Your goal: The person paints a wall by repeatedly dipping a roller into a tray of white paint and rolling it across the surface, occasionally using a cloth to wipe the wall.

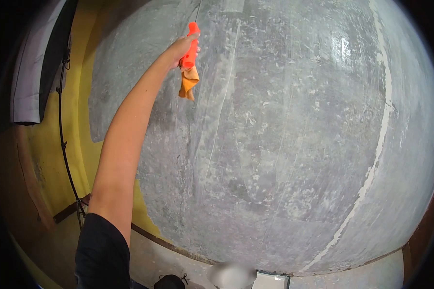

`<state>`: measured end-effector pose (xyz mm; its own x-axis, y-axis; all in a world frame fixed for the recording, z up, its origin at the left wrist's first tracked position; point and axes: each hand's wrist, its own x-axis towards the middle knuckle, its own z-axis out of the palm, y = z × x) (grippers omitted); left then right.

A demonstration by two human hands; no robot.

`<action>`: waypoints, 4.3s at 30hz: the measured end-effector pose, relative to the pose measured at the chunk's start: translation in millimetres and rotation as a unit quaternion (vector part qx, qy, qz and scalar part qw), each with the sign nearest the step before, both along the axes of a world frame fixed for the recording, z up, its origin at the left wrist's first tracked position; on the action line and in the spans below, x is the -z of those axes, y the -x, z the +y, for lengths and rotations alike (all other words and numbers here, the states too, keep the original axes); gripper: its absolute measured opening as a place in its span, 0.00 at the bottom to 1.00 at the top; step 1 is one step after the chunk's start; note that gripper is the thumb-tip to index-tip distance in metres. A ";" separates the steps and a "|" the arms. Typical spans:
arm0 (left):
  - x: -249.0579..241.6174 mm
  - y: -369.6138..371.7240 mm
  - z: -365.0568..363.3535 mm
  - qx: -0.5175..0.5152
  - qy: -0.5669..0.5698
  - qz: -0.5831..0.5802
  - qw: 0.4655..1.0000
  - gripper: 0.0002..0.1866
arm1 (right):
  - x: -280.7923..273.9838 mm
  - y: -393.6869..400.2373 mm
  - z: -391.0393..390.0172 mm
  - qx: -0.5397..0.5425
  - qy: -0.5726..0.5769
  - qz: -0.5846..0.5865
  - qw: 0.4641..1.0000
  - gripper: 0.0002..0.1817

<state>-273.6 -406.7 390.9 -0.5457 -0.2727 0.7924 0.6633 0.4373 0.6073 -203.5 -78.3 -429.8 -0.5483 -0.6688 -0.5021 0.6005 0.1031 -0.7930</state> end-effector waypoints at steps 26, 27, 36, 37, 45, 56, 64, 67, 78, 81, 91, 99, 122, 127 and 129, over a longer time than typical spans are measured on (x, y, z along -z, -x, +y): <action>483.2 -46.3 46.5 -0.152 0.050 -0.186 0.969 0.18 | 44.0 -31.1 21.5 0.021 -0.026 -0.032 0.999 0.22; 543.3 -62.3 54.7 -0.142 0.061 -0.184 0.971 0.18 | 48.4 -31.9 20.8 0.026 -0.029 -0.040 0.998 0.23; 716.5 -158.5 128.7 -0.062 0.009 -0.274 0.960 0.17 | -141.8 9.5 -95.9 0.061 0.198 0.285 0.936 0.21; 690.0 -142.7 123.4 -0.069 0.043 -0.195 0.977 0.17 | -190.5 24.9 -111.8 0.036 0.186 0.482 0.856 0.18; 278.4 -39.2 83.8 -0.036 0.021 0.008 0.999 0.15 | -629.8 130.5 -201.1 0.134 0.238 0.761 0.589 0.19; -12.2 30.2 58.0 -0.008 0.055 -0.050 0.997 0.17 | -931.7 183.7 -222.1 0.174 0.280 0.589 0.738 0.14; 166.3 37.6 37.1 0.028 0.038 -0.055 0.997 0.15 | -742.4 227.1 -251.8 0.231 0.023 0.843 0.485 0.16; 325.8 10.0 57.5 -0.064 0.009 -0.062 0.996 0.16 | -569.7 202.1 -241.7 0.182 0.082 0.746 0.636 0.24; 616.3 -100.9 134.0 -0.047 -0.024 -0.157 0.986 0.12 | -255.9 64.9 -146.1 0.182 0.095 0.569 0.796 0.27; 487.9 -43.7 102.8 -0.070 0.006 -0.175 0.982 0.14 | -390.6 126.8 -172.8 0.246 0.142 0.703 0.652 0.27; 300.6 20.8 89.5 -0.038 0.020 -0.080 0.996 0.14 | -589.1 222.8 -213.4 0.203 0.231 0.682 0.663 0.28; 647.2 -111.2 170.2 -0.015 -0.049 -0.283 0.958 0.12 | -225.1 66.5 -119.4 0.148 0.078 0.522 0.836 0.26; 604.6 -92.3 158.1 0.020 -0.031 -0.256 0.966 0.15 | -272.6 78.2 -105.5 0.120 0.155 0.473 0.859 0.25; 397.7 -1.7 112.9 0.032 -0.029 -0.160 0.986 0.31 | -489.1 174.1 -163.3 0.191 0.211 0.654 0.701 0.27; 300.2 14.2 104.0 0.012 -0.019 -0.111 0.994 0.15 | -586.3 211.0 -192.3 0.120 0.276 0.550 0.779 0.25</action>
